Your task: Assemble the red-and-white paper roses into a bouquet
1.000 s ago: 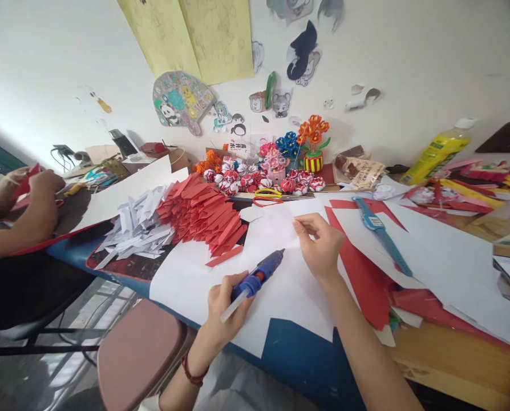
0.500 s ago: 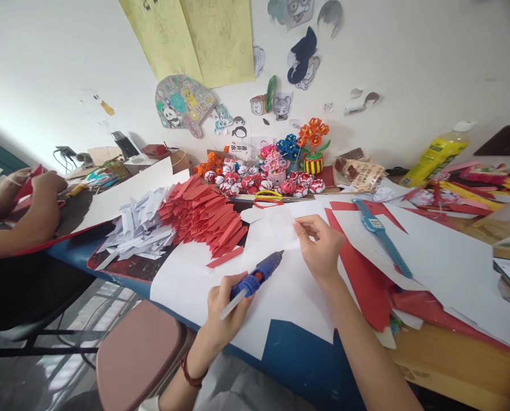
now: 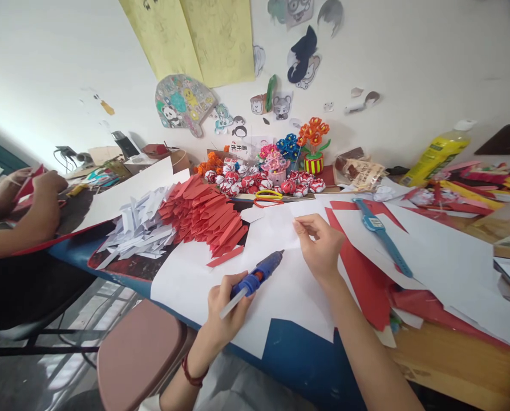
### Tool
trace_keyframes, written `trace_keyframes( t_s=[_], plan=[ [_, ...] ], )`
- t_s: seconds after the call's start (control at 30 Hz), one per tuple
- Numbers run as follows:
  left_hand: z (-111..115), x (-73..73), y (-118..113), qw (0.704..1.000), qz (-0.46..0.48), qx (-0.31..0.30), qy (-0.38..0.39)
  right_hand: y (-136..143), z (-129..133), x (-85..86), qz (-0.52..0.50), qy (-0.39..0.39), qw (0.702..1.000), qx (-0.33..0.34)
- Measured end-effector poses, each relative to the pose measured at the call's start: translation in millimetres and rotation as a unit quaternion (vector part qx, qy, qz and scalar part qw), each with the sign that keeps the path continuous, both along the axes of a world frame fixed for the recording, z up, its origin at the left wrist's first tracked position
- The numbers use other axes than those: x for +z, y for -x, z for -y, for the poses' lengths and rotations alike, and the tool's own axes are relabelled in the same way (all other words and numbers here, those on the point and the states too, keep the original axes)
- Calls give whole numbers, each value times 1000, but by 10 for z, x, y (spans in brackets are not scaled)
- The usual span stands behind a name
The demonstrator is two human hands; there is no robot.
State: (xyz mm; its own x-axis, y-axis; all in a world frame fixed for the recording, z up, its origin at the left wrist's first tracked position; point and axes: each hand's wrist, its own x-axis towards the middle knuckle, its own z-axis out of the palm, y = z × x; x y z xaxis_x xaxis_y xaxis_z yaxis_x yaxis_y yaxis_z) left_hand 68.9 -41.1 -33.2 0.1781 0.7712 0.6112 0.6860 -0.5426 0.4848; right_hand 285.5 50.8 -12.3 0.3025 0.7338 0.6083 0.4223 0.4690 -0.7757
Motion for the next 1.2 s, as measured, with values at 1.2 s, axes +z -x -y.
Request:
trace_keyframes(
  t_s=[1.2],
  plan=[
    [-542, 367, 214, 965, -259, -18, 25, -131, -123, 35, -258, 35, 959, -108]
  ],
)
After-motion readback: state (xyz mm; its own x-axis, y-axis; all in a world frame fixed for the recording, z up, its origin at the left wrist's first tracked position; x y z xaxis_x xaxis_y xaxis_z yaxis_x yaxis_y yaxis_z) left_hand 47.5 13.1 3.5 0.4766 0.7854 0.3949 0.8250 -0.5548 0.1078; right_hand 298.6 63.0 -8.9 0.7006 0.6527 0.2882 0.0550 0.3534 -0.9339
